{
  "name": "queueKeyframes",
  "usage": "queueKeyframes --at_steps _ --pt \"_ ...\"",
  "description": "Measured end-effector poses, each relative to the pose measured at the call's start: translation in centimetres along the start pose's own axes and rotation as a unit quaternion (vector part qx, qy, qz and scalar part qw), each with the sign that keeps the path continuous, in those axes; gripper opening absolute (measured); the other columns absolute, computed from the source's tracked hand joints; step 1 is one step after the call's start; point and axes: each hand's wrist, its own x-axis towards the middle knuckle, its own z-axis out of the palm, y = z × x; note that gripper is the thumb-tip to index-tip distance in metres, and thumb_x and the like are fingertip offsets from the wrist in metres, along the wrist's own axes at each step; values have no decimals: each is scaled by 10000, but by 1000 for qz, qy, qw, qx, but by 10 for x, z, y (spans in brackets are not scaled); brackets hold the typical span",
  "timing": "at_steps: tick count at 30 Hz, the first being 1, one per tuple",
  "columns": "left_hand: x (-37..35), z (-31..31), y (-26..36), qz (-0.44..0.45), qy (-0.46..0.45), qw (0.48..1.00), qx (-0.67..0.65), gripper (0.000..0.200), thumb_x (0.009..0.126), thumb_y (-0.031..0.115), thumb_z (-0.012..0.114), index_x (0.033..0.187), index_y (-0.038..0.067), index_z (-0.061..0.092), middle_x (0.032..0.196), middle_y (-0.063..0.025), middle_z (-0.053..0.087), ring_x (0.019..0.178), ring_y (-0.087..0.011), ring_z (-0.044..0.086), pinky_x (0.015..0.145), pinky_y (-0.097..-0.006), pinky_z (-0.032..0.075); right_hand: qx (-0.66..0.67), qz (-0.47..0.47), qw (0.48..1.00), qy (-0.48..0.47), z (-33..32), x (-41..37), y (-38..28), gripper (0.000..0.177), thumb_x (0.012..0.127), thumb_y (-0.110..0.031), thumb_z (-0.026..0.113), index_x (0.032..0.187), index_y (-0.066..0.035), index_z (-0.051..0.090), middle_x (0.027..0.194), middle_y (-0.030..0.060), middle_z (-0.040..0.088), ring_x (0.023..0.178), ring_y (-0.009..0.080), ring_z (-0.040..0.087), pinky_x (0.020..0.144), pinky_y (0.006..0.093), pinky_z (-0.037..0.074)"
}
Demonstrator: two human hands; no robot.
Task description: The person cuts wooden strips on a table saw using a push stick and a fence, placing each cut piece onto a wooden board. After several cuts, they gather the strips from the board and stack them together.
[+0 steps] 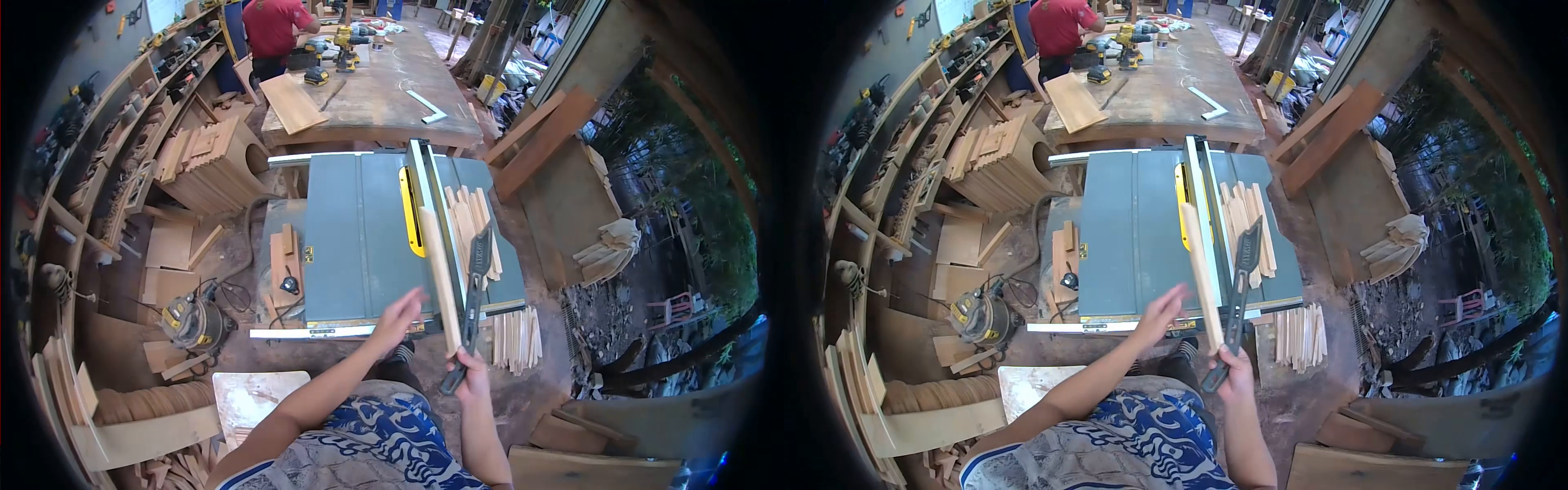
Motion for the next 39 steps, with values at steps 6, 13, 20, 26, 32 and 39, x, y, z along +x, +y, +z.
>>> queueKeyframes --at_steps 6,13,20,26,32,39 --pt "15 -15 10 5 8 1000 11 454 1093 297 571 1502 101 544 1243 -65 710 945 -100 632 788 -260 526 -250 -201 946 54 30 -18 49 239 967 -27 689 1204 -2 671 832 65 679 663 146 628 649 294 525" --pt "6 -20 1 -55 -28 970 -236 506 1085 241 542 1568 119 458 1291 -61 678 1162 -156 643 950 -360 546 -448 -384 797 127 29 -28 61 162 885 10 730 1046 10 721 1034 102 668 924 220 655 851 337 516" --pt "12 -37 -10 -73 9 980 -184 497 1073 218 568 1552 116 485 1233 -24 649 1121 -162 652 995 -381 547 -393 -328 846 148 9 -23 82 119 940 -37 692 1054 -4 680 923 43 661 793 131 626 727 288 504" --pt "12 -38 -10 66 72 994 41 403 1040 128 600 1439 73 581 1207 -35 659 1072 -198 672 960 -388 561 -355 -269 871 208 -18 -37 72 88 971 -63 676 1045 -16 669 840 13 669 680 88 595 626 260 494" --pt "33 -39 -16 460 54 740 488 360 773 7 744 1117 112 752 1068 -93 715 1011 -318 723 831 -395 620 -213 -275 921 176 -25 -45 59 79 961 -37 682 1018 -53 629 842 4 650 627 71 542 583 247 445" --pt "78 -62 -74 450 -72 687 566 333 793 23 723 1107 134 737 1132 -41 704 1125 -273 721 873 -382 639 -221 -248 921 203 -49 -59 60 75 969 -28 665 1029 -47 624 800 5 600 624 96 565 592 252 460"
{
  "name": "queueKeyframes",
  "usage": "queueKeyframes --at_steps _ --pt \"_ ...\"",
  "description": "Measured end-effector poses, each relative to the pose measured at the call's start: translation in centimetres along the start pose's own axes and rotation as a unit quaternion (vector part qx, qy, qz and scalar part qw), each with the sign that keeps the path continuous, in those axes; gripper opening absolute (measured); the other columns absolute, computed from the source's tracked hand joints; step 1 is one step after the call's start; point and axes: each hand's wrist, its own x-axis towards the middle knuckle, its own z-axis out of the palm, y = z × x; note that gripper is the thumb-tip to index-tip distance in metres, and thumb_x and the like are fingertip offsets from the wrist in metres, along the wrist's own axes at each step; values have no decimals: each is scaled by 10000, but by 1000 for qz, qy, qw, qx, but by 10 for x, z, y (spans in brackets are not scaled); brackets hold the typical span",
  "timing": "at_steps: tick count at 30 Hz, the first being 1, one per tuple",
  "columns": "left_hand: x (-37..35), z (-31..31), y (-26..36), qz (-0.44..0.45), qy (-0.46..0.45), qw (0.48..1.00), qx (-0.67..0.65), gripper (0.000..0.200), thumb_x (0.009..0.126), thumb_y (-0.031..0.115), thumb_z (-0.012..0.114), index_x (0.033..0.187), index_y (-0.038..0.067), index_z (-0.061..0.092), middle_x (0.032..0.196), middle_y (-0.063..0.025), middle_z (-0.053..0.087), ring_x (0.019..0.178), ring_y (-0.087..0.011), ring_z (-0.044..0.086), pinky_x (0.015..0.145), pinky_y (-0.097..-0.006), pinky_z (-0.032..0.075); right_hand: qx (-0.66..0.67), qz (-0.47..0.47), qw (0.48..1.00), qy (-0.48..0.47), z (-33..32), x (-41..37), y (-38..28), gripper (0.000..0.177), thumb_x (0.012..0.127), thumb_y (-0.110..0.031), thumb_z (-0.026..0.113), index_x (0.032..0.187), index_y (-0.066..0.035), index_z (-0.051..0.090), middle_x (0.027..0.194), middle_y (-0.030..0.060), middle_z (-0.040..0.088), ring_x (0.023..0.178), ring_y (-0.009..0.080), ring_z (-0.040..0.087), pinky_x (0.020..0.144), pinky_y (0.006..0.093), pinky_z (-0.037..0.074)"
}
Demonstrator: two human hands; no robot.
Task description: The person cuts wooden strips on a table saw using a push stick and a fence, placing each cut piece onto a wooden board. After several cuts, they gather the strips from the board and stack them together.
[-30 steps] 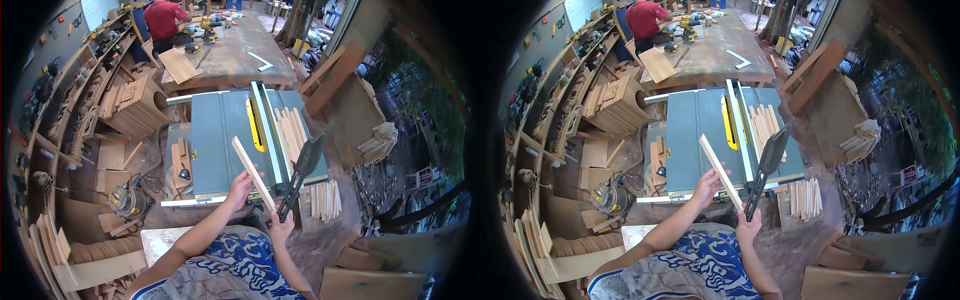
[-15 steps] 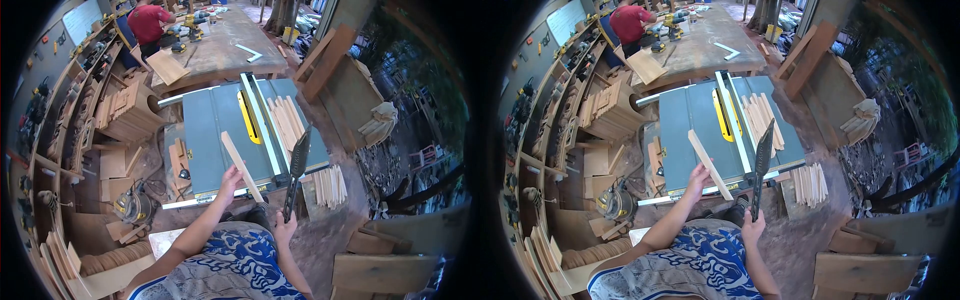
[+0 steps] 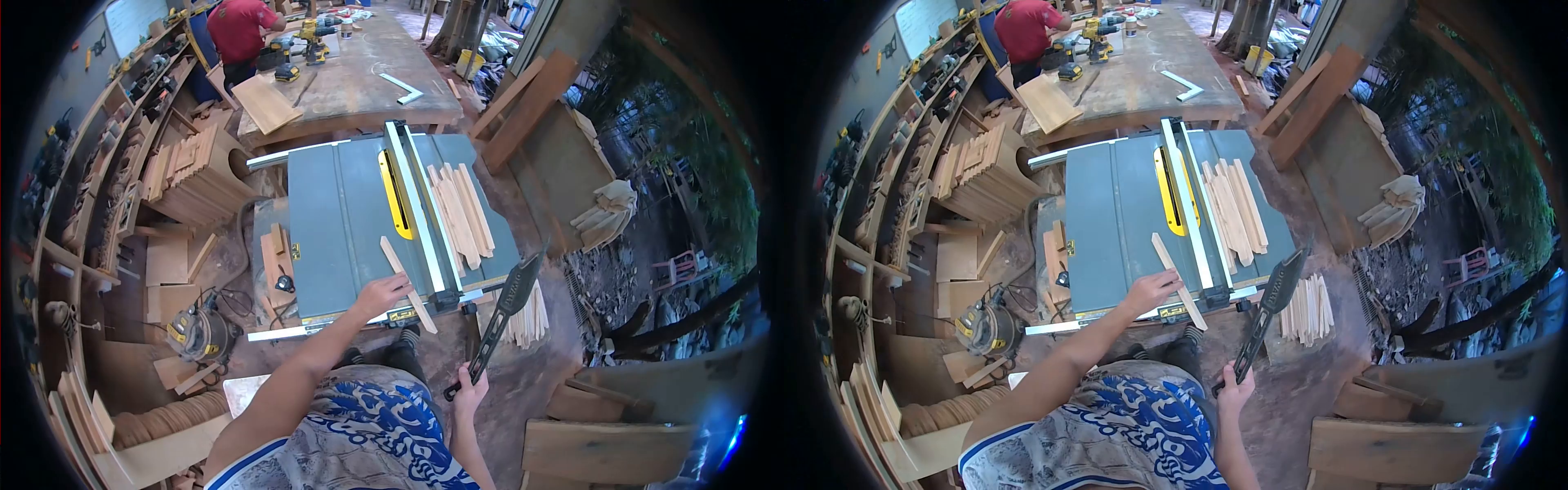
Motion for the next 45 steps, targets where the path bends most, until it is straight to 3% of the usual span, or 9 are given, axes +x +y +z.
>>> queueKeyframes --at_steps 8,13,20,30,35,37,38,42,45 --pt "-16 0 -8 -23 -42 999 8 316 827 123 720 1143 117 718 1171 -52 690 1186 -266 688 864 -374 634 0 27 1000 8 -3 3 4 73 975 -40 666 1040 -35 634 806 11 606 613 100 569 577 259 460" --pt "-29 -20 21 -196 -84 975 -56 442 904 316 752 1291 110 695 1321 -91 676 1287 -323 630 1075 -486 527 -13 22 1000 -6 -2 6 3 84 978 -45 669 1055 -27 640 807 7 611 613 99 572 577 259 463" --pt "12 15 12 -203 -74 976 15 618 934 524 686 1392 112 651 1457 -92 633 1424 -301 522 1235 -608 273 -35 36 998 -35 4 6 -3 103 961 1 632 1060 -27 641 810 44 640 640 120 577 613 256 457" --pt "16 37 13 -205 -60 976 42 716 876 552 738 1396 71 640 1535 -104 565 1484 -332 440 1242 -608 266 -24 63 995 -73 13 36 -9 109 970 -11 629 1078 -21 641 806 40 630 626 116 582 591 260 464" --pt "30 18 23 -185 -164 966 80 853 915 586 662 1516 2 503 1622 -153 455 1505 -351 405 1260 -602 223 -17 104 989 -101 23 67 -41 129 971 -11 586 1087 -6 642 827 34 617 649 104 581 603 257 470" --pt "36 20 16 -185 -163 966 81 874 920 597 648 1537 3 473 1624 -160 450 1512 -351 393 1265 -601 212 -60 51 985 -156 25 80 -50 205 980 -15 545 1157 11 646 867 34 621 671 101 579 617 251 474" --pt "33 20 16 -187 -164 965 79 895 924 608 634 1557 5 444 1626 -167 445 1519 -351 382 1269 -600 200 -111 5 971 -213 16 88 -43 367 986 -6 516 1342 7 600 896 36 622 683 94 572 628 257 478" --pt "39 24 -5 -187 -168 963 95 900 923 610 637 1560 5 439 1628 -175 438 1534 -343 356 1273 -592 196 -189 26 952 -241 26 72 -96 618 971 15 498 1580 -59 423 893 31 597 697 106 568 638 281 498" --pt "46 20 -22 -188 -190 959 97 908 925 602 633 1575 6 417 1665 -155 386 1550 -326 320 1283 -577 182 -282 -46 925 -249 9 55 -88 655 955 41 467 1598 -72 409 957 40 595 702 105 560 629 259 497"
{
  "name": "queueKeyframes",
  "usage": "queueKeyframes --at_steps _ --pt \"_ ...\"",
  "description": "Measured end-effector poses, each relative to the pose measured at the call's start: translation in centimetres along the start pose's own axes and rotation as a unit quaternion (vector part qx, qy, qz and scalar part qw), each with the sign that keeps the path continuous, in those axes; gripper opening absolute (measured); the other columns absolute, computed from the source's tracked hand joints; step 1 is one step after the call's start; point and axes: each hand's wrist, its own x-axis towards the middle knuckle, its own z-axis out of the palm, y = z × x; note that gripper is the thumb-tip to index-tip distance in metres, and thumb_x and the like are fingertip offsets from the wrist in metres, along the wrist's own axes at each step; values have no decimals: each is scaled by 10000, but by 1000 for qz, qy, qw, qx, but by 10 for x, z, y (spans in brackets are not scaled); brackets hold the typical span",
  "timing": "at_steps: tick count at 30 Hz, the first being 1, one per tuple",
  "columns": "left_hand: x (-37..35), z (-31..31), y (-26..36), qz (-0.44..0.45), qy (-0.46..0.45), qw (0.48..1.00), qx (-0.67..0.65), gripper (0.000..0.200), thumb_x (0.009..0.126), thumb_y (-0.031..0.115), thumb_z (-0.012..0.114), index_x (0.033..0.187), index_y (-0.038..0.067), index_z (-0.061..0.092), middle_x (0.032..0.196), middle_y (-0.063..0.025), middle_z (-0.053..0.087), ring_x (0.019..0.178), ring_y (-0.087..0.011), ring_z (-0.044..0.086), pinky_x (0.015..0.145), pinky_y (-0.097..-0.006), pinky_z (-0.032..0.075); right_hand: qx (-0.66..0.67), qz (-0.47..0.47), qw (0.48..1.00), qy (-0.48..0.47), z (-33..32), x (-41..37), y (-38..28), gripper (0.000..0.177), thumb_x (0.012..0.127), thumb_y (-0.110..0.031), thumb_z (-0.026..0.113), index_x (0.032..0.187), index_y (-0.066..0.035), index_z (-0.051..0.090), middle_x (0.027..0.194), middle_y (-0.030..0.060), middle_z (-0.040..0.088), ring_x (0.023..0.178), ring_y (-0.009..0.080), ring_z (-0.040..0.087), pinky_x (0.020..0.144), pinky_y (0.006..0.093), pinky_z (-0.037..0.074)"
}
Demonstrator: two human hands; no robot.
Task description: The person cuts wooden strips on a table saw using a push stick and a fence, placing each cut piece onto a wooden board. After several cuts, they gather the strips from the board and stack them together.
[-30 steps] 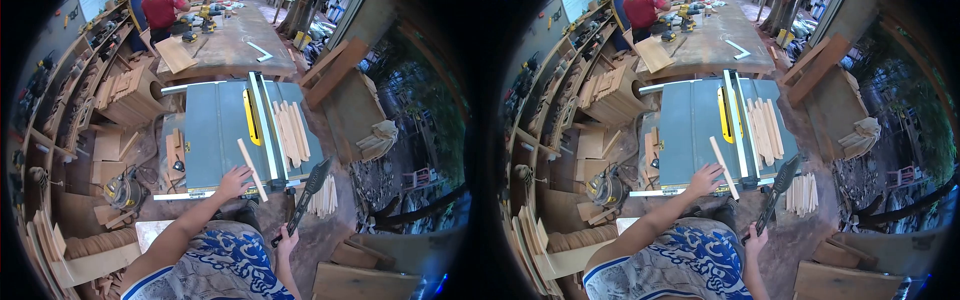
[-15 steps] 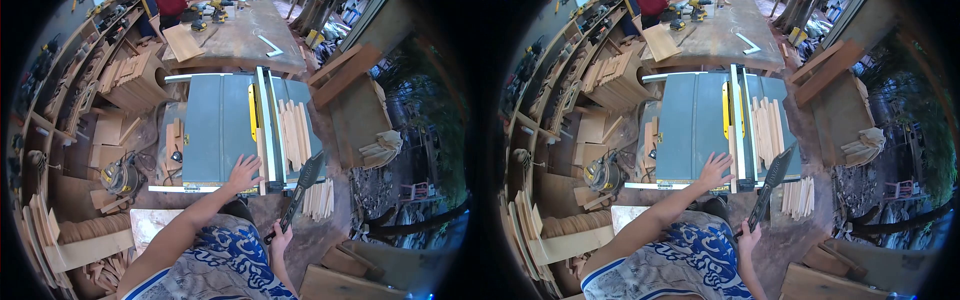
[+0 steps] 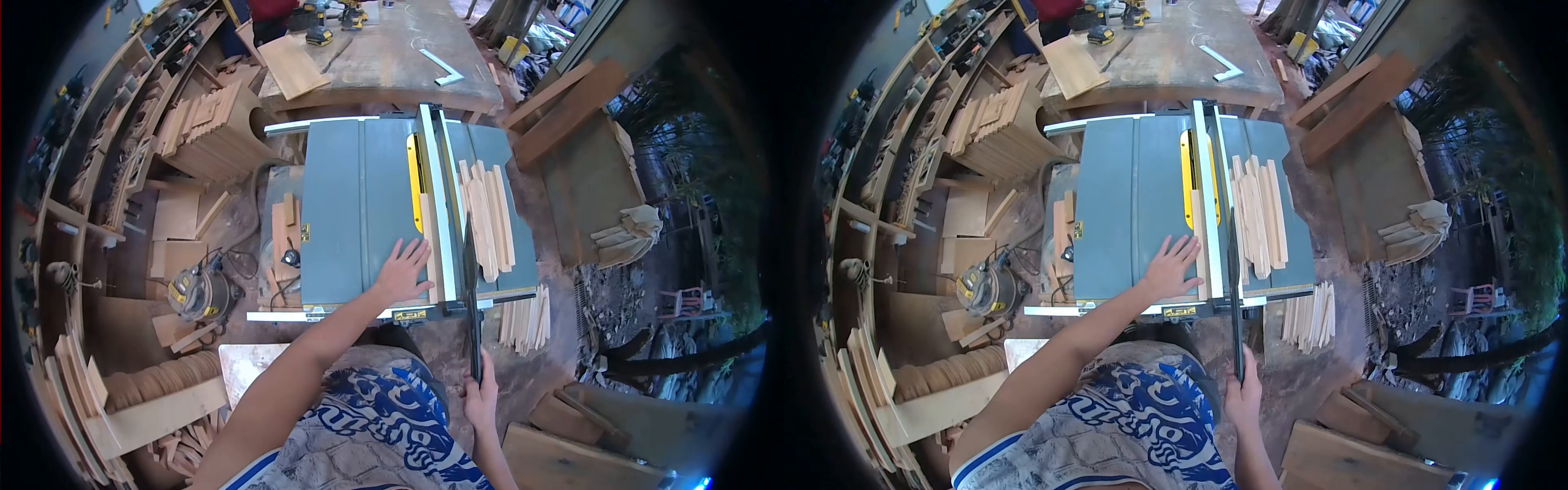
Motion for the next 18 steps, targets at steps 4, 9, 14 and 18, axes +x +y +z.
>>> queueKeyframes --at_steps 4,9,14,18 --pt "5 3 -9 10 6 1000 -12 897 927 602 635 1563 2 434 1650 -167 404 1555 -326 314 1280 -580 188 -7 47 999 2 8 -36 -27 696 942 44 462 1620 -95 388 930 52 605 701 101 572 624 265 504" --pt "6 4 -13 24 26 999 -10 868 924 575 656 1539 -5 464 1623 -180 436 1544 -335 332 1269 -589 209 -185 -44 981 31 16 -67 -28 674 954 4 481 1616 -85 390 980 182 653 833 351 684 753 433 553" --pt "10 5 -17 24 41 999 -5 840 921 570 664 1514 -2 502 1608 -172 455 1525 -336 355 1253 -595 229 -258 7 965 -46 18 -98 -21 671 969 -53 541 1618 -130 391 996 233 651 867 467 658 767 523 539" --pt "13 6 -21 25 38 999 2 837 928 575 659 1516 1 500 1608 -164 457 1522 -336 360 1252 -595 231 -316 55 945 -60 32 -88 -24 724 964 -63 559 1640 -228 361 983 233 624 835 477 653 738 558 535"
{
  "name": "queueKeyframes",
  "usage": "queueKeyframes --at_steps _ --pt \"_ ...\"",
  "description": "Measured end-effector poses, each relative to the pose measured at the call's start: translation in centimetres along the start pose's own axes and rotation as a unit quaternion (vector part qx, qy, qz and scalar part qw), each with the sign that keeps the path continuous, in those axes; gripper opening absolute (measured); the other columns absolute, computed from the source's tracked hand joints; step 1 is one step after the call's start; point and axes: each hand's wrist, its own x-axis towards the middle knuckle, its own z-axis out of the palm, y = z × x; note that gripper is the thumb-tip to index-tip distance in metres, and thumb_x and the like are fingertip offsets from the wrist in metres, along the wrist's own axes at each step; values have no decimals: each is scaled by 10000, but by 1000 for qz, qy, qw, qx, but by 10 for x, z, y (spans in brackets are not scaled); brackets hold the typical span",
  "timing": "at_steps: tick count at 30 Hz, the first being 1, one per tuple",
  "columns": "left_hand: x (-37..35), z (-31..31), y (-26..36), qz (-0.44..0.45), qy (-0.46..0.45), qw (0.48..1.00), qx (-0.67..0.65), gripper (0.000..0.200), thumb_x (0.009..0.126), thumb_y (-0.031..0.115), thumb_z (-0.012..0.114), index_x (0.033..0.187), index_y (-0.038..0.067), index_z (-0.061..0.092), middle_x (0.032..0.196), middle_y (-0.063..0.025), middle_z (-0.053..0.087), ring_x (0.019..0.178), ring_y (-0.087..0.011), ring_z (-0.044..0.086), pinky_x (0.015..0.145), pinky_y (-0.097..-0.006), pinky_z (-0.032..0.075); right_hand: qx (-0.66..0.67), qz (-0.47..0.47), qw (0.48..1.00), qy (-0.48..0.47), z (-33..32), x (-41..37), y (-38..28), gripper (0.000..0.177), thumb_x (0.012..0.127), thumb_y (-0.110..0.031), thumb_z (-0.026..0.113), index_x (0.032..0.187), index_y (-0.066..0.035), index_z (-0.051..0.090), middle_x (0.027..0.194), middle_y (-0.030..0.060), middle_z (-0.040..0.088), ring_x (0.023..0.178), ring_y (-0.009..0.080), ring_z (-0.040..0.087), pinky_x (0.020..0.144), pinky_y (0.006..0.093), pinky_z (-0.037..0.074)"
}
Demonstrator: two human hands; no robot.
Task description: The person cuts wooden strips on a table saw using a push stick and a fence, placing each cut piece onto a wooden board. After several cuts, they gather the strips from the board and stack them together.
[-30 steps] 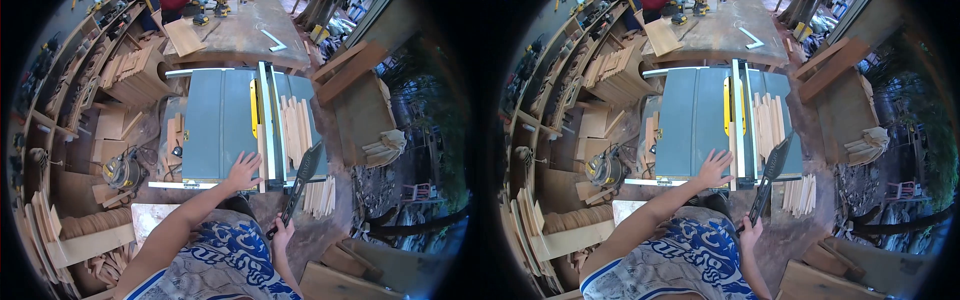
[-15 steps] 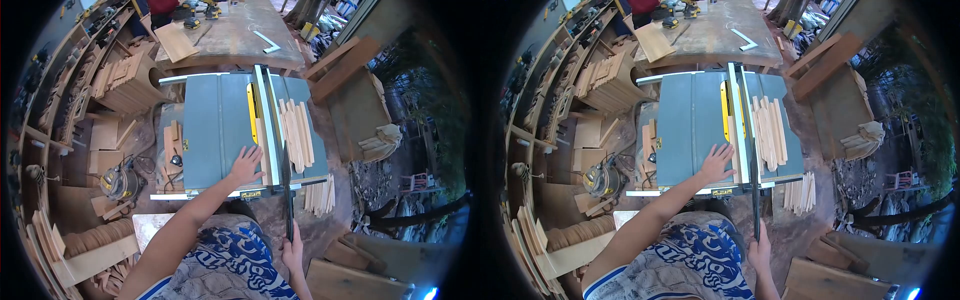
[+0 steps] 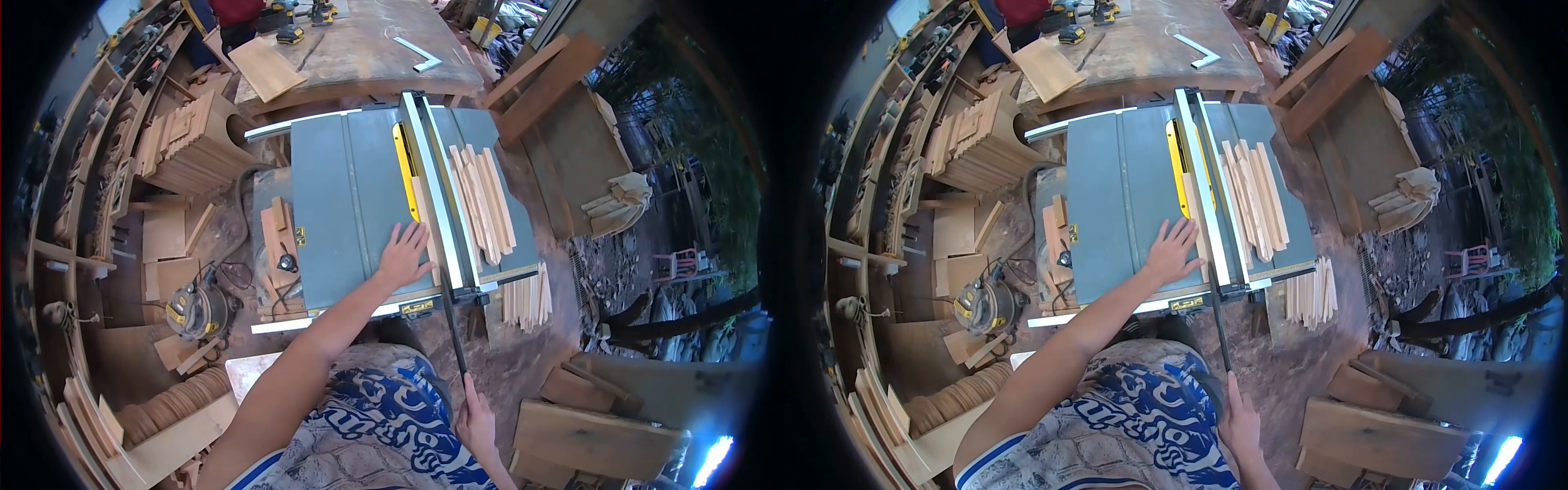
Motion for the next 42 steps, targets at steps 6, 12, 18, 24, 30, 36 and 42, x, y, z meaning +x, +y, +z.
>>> queueKeyframes --at_steps 6,12,18,24,30,36,42 --pt "9 0 -6 -1 -16 1000 10 838 946 586 641 1524 -2 488 1615 -152 450 1518 -333 365 1254 -589 230 -39 51 998 3 23 18 -8 788 951 -67 567 1656 -303 308 1000 250 615 824 508 651 730 586 545" --pt "24 -3 -19 -3 -24 1000 18 836 963 581 618 1537 -8 467 1623 -151 439 1534 -340 340 1265 -585 208 -17 50 999 4 23 49 -14 802 945 -45 554 1657 -308 295 1043 272 624 853 517 659 753 595 542" --pt "49 -7 -44 -16 -24 1000 6 652 1015 386 546 1536 3 470 1631 -150 429 1546 -346 324 1267 -593 204 6 32 999 22 18 83 -33 809 940 -30 546 1657 -307 296 1056 279 634 875 522 662 789 603 537" --pt "80 -5 -77 14 -28 998 50 577 967 245 556 1503 37 518 1593 -127 475 1523 -345 359 1256 -587 241 17 31 999 26 15 117 -48 831 926 -25 557 1658 -318 295 1036 278 643 874 525 663 794 607 540" --pt "109 -9 -101 27 -24 997 72 563 936 190 561 1481 49 541 1561 -118 508 1491 -342 400 1235 -592 276 22 29 999 22 12 147 -58 852 920 -32 566 1665 -318 269 1011 280 655 889 519 667 798 603 544" --pt "143 -10 -130 38 -59 992 109 568 946 207 535 1494 58 533 1562 -100 510 1502 -333 388 1229 -592 282 25 48 999 -3 -3 182 -80 893 908 -40 582 1674 -326 224 1044 297 673 914 513 675 816 605 541" --pt "175 -8 -157 25 -94 985 142 562 977 250 508 1509 69 527 1569 -97 508 1498 -327 397 1238 -577 260 14 17 999 24 -4 219 -93 906 884 -26 601 1671 -281 234 1046 280 667 937 498 685 824 595 547"
